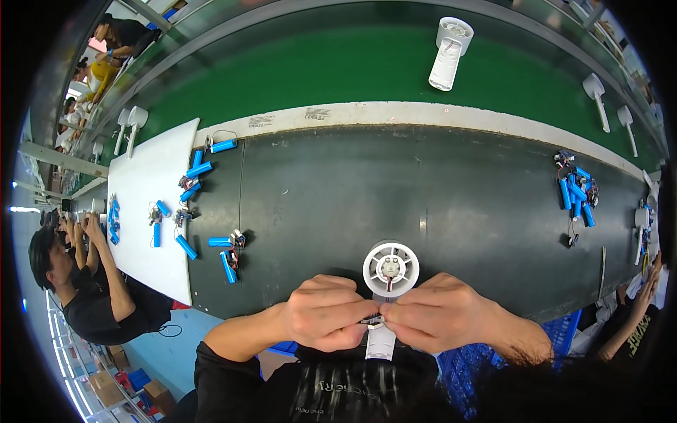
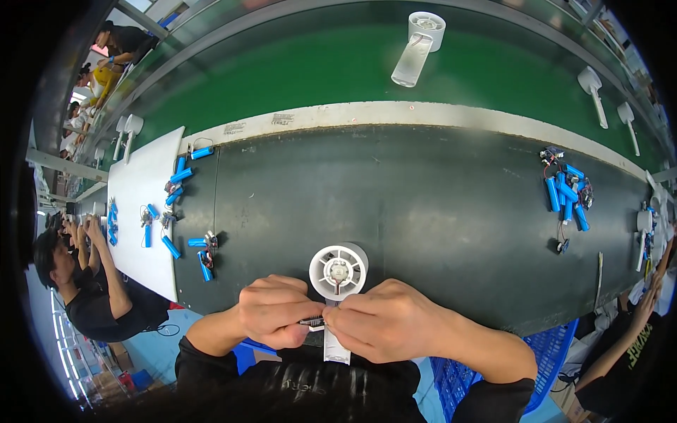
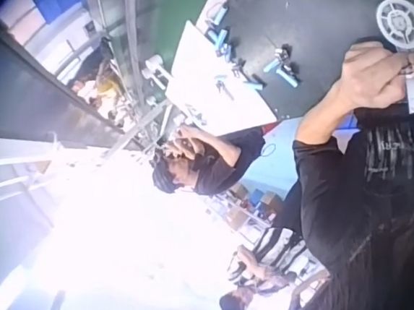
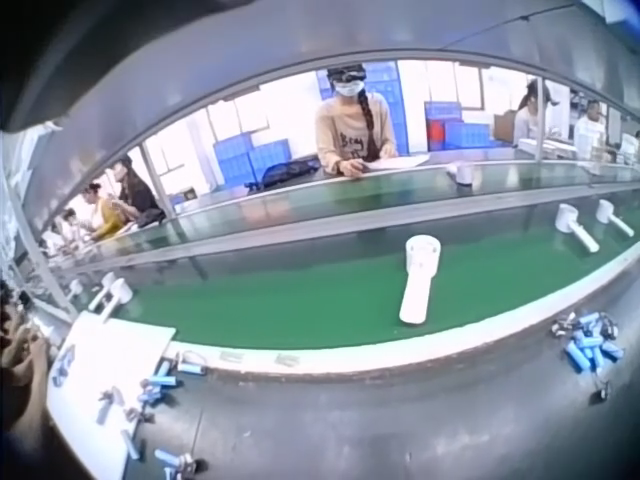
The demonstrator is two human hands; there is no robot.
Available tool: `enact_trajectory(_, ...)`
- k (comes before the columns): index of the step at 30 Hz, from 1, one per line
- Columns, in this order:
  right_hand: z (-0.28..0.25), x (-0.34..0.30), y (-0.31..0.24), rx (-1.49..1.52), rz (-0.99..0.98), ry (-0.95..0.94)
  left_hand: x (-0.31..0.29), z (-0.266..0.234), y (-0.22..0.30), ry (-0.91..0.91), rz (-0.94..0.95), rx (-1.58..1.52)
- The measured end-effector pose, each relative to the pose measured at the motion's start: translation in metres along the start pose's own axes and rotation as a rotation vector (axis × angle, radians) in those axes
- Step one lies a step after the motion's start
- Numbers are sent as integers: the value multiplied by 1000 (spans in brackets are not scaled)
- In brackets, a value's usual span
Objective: The person assembles handheld fans along an assembly line by connecting the motor wire connector to the circuit board and positioning the components into the plastic fan casing by hand.
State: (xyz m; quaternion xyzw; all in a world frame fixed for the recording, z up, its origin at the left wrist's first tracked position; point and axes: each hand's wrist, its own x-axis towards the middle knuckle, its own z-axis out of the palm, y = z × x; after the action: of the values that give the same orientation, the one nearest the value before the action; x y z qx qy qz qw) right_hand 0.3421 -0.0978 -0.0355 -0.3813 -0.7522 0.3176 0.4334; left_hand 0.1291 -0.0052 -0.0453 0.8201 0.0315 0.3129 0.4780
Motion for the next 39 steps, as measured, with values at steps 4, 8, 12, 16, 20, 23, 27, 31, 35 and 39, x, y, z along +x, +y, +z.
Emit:
enact_trajectory(4, 7, 2, -1, -21, 0, 79, -2, 1, -1, 14, 4, 34)
enact_trajectory(8, 11, 0, -2, -38, 32, 119, -3, 1, 0, 39, 15, 55)
enact_trajectory(12, 14, -1, 0, -28, 19, 138, -2, 2, 1, 36, 20, 74)
enact_trajectory(16, 14, -1, 0, -18, 35, 148, -5, 3, -1, 45, 27, 77)
enact_trajectory(20, 13, -1, -2, -23, 53, 137, -6, 4, 1, 54, 22, 71)
enact_trajectory(23, 14, -1, -2, -26, 52, 153, -4, 4, 1, 48, 19, 70)
enact_trajectory(27, 15, -1, 0, -40, 12, 168, -3, 3, 0, 60, 29, 57)
enact_trajectory(31, 16, -1, 2, -11, 22, 181, -3, 3, 1, 72, 35, 70)
enact_trajectory(35, 18, 0, 5, 65, -15, 212, -2, 2, -2, 103, 31, 31)
enact_trajectory(39, 16, 1, 2, 37, -3, 187, -1, 1, -1, 96, 21, 34)
